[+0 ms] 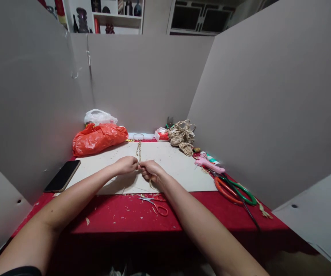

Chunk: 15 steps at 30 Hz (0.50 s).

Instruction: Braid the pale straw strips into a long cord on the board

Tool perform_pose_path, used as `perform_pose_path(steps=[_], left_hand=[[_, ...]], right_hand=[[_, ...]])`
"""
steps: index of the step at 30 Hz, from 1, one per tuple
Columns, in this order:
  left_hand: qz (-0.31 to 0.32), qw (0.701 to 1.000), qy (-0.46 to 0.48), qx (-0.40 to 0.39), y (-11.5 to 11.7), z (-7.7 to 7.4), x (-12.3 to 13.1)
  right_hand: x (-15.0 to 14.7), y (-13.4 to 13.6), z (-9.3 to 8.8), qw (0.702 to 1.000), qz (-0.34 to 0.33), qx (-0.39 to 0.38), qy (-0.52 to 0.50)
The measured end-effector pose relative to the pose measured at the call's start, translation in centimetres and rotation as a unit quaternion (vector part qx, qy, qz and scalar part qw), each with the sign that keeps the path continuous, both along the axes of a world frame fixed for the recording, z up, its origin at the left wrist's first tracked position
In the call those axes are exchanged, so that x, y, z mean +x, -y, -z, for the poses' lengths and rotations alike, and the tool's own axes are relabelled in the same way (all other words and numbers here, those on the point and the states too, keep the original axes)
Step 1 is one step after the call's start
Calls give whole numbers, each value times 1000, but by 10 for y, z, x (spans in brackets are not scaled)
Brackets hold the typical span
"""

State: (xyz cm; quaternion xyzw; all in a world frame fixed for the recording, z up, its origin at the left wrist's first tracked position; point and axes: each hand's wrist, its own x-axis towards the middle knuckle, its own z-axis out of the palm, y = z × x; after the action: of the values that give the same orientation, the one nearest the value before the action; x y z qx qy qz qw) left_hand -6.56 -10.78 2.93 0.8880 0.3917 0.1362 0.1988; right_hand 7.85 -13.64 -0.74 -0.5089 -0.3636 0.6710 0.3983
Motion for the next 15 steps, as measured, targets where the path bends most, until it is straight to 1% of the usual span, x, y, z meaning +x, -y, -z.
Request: perform_pose_path(steps=[2,4,6,8,10,12,14,15], left_hand=[[-21,999,-25,43,13,5,3],[-29,995,-53,78,27,11,5],[-12,992,-82,98,42,16,5],[19,988,-113,106,59,18,1],[53,986,-130,93,77,14,-7],[100,985,-125,59,92,5,-18],[153,981,-116,13,97,-6,-30],[159,981,-108,-4,96,-11,-36]], right_hand=[[-1,0,0,1000,-8,-3,-29],[-1,-1,1,998,-18,-12,-53],[0,-2,2,997,-26,-24,-73],[3,-3,2,995,-29,-33,-90],[7,-3,-1,993,-29,-38,-108],[12,-3,-5,991,-30,-43,-125],[17,-2,-10,989,-34,-44,-140],[20,-2,-11,988,-36,-45,-146]])
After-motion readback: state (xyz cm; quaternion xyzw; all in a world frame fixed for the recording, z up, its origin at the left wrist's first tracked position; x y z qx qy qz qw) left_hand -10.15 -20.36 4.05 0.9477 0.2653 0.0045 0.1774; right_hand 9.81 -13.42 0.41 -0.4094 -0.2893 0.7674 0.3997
